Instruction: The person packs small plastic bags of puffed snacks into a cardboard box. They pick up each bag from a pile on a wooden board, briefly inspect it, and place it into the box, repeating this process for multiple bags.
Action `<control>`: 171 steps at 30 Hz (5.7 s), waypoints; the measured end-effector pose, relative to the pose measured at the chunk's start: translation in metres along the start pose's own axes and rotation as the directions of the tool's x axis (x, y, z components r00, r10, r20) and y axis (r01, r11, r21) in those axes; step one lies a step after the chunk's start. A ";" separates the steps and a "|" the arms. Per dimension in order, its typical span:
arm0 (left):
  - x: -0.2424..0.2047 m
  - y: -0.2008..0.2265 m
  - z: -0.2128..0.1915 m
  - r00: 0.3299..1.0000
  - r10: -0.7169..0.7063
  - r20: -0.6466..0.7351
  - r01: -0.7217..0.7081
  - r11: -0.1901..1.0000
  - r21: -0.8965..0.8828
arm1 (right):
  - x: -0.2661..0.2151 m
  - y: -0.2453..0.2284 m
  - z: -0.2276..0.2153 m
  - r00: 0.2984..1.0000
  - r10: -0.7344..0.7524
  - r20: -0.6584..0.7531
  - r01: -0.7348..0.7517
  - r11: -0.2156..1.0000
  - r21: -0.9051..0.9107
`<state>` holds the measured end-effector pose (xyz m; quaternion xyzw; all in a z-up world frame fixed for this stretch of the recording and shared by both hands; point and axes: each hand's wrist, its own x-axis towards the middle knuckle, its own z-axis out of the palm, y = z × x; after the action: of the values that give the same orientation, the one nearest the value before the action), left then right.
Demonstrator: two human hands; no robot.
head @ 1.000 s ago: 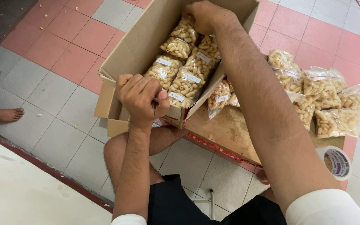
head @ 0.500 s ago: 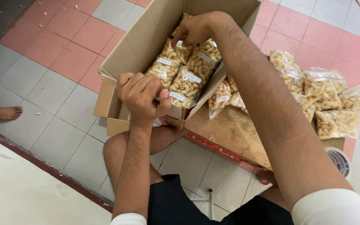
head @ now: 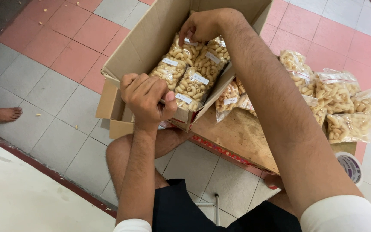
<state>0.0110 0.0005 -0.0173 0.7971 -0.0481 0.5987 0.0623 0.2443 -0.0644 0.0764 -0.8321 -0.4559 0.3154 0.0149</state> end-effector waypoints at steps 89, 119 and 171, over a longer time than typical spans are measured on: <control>-0.032 -0.027 0.001 0.989 -0.056 0.134 0.046 0.996 0.083 | -0.204 0.157 0.345 0.309 0.379 -0.872 0.309 0.827 0.470; -0.031 -0.020 -0.007 0.987 -0.070 0.142 0.057 0.994 0.092 | -0.207 0.164 0.349 0.332 0.343 -0.879 0.116 0.910 0.399; -0.036 -0.032 0.001 0.998 0.000 0.056 -0.003 0.999 0.044 | -0.219 0.146 0.335 0.093 0.465 -0.881 0.217 0.854 0.473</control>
<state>0.0066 0.0323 -0.0531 0.8147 -0.0371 0.5771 0.0427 0.0888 -0.4064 -0.1255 -0.8247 -0.1515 -0.2190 0.4989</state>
